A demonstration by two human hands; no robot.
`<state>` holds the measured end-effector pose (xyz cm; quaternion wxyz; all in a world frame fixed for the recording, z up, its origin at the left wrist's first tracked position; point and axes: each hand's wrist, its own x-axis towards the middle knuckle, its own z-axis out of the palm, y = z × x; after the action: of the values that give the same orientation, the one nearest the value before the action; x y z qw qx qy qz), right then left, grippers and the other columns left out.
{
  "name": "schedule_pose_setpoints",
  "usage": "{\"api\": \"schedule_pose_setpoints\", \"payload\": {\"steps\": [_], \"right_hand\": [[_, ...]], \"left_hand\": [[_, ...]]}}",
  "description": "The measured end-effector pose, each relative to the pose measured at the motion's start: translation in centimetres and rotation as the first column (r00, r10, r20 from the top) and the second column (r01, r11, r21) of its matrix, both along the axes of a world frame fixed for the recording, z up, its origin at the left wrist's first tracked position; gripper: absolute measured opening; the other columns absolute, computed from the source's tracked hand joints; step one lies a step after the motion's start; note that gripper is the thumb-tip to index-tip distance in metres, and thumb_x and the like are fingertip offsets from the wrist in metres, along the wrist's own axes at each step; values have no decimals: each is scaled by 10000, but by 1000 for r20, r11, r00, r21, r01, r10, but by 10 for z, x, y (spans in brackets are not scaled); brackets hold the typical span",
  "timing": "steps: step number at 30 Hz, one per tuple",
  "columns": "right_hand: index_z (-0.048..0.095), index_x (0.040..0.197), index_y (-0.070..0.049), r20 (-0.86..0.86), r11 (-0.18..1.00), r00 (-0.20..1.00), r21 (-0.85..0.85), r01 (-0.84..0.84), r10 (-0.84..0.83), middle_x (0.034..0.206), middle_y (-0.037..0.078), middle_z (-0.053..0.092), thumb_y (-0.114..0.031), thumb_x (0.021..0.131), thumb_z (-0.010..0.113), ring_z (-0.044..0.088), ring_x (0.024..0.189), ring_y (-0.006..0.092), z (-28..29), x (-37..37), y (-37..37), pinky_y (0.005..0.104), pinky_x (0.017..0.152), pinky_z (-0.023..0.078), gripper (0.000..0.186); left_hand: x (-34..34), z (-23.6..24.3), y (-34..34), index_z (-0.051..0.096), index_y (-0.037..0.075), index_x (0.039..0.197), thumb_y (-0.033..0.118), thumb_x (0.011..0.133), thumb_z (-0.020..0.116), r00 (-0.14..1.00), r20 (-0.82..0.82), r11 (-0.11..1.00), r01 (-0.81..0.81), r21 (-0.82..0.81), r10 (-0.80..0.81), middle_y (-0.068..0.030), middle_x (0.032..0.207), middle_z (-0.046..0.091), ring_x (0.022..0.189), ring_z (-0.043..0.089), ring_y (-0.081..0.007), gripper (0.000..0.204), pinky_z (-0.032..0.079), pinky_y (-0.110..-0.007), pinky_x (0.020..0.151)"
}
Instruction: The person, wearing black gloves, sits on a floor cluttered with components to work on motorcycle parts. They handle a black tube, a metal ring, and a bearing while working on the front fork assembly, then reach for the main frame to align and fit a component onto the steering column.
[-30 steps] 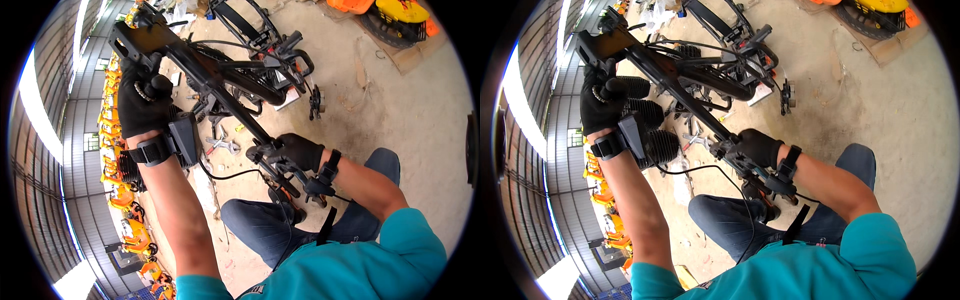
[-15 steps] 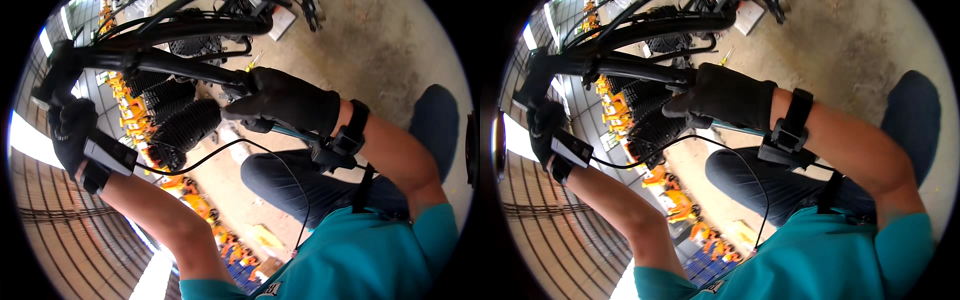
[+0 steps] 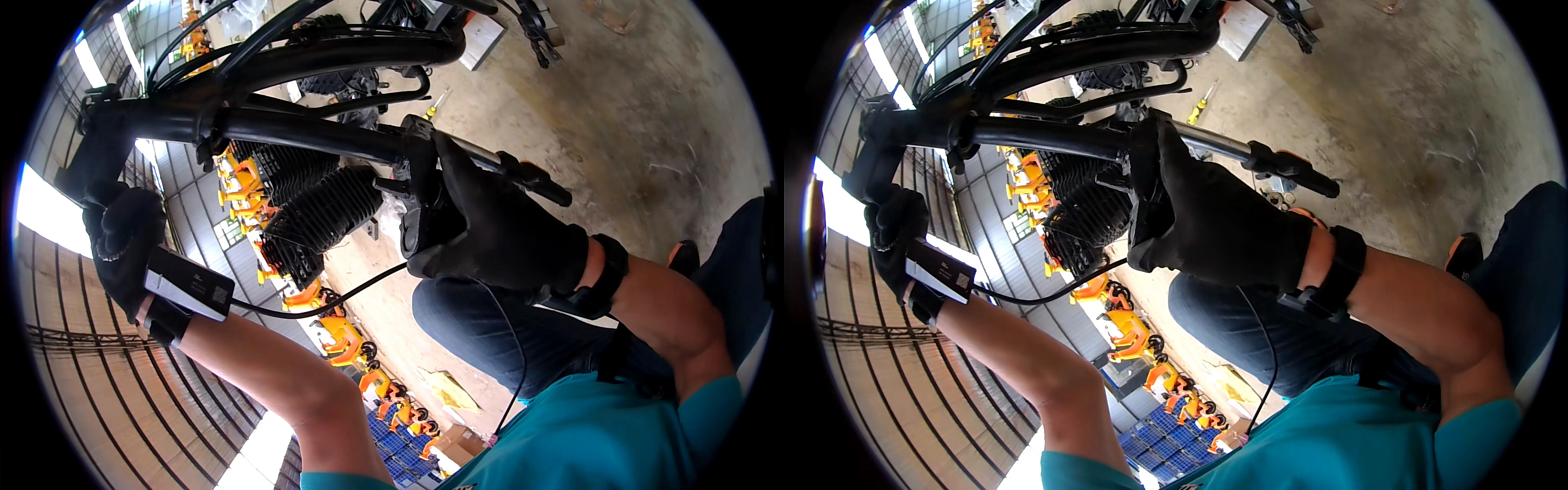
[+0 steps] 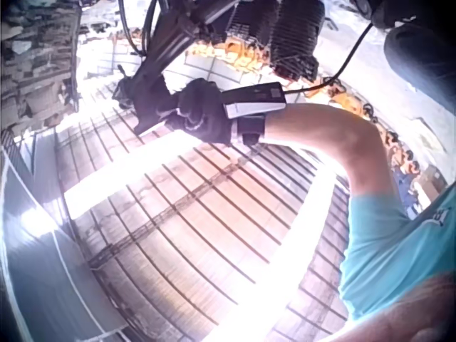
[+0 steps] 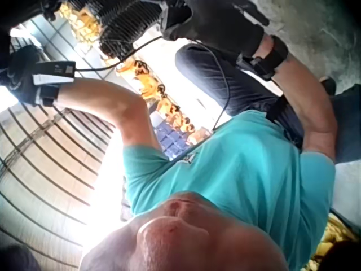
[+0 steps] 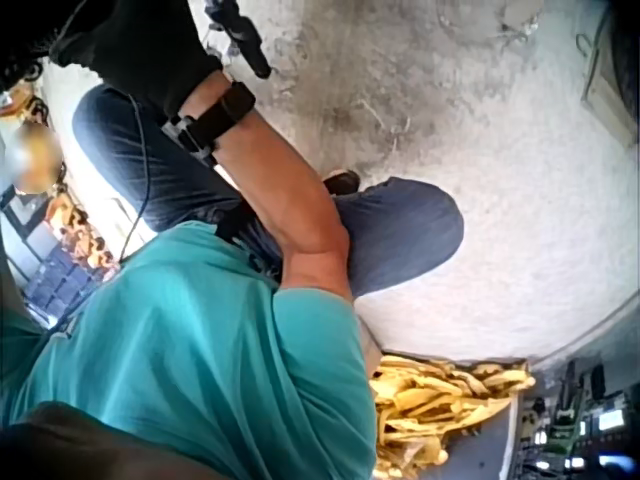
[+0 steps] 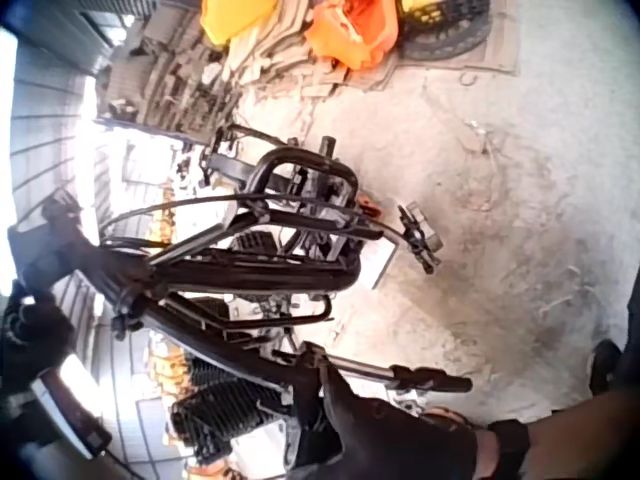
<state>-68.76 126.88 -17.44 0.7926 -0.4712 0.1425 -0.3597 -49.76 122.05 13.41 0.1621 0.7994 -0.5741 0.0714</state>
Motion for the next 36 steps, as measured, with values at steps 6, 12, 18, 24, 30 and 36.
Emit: {"api": "schedule_pose_setpoints", "payload": {"steps": [6, 12, 18, 24, 30, 36], "right_hand": [[388, 1367, 19, 276, 935, 945, 251, -250, 178, 885, 58, 640, -103, 789, 768, 610, 779, 135, 20, -6, -28, 285, 743, 507, 703], [432, 1297, 12, 479, 876, 866, 346, -336, 143, 843, 37, 621, -119, 867, 712, 587, 770, 98, 24, -2, -25, 263, 714, 493, 529], [527, 1128, 14, 446, 906, 882, 294, -306, 153, 839, 46, 639, -140, 905, 665, 613, 804, 115, 15, -3, -29, 274, 730, 495, 304], [602, 1070, 4, 291, 938, 924, 168, -304, 248, 855, 30, 638, -230, 949, 611, 605, 788, 114, -2, 10, -26, 284, 709, 485, 264], [613, 1053, 4, 315, 789, 886, 417, -451, 340, 830, 59, 633, -335, 920, 619, 607, 749, 128, 4, 6, -40, 273, 704, 502, 364], [625, 1093, -35, 278, 791, 877, 386, -476, 392, 851, 85, 641, -237, 995, 481, 615, 696, 133, -38, 22, -47, 276, 680, 523, 266]], "left_hand": [[1, -3, -1, 586, 37, 1098, 115, 935, 578, 983, -168, 997, -76, -32, 69, -6, 705, 506, 605, 522, -52, 181, 449, -166, 587], [21, 9, 11, 587, 35, 1115, 174, 930, 613, 556, -831, 993, -110, -46, 23, -44, 781, 579, 563, 514, -100, 233, 454, -192, 538], [31, -4, 35, 507, 50, 1106, 129, 958, 548, 260, -964, 998, -5, -60, -57, -93, 1034, 623, 702, 510, -118, 173, 443, -236, 620], [18, -40, 64, 470, 45, 1083, -14, 937, 496, 903, -429, 1000, 15, 14, -7, -84, 1060, 621, 683, 510, -90, 160, 443, -200, 613], [26, -61, 75, 536, 56, 1122, 147, 989, 484, 985, -139, 994, 98, -43, -103, -33, 972, 624, 588, 424, -52, 169, 367, -176, 545], [21, -73, 87, 611, -23, 1109, 51, 768, 652, 993, 27, 985, 120, -122, -118, -102, 1000, 657, 899, 636, -217, 351, 502, -313, 817]]}}
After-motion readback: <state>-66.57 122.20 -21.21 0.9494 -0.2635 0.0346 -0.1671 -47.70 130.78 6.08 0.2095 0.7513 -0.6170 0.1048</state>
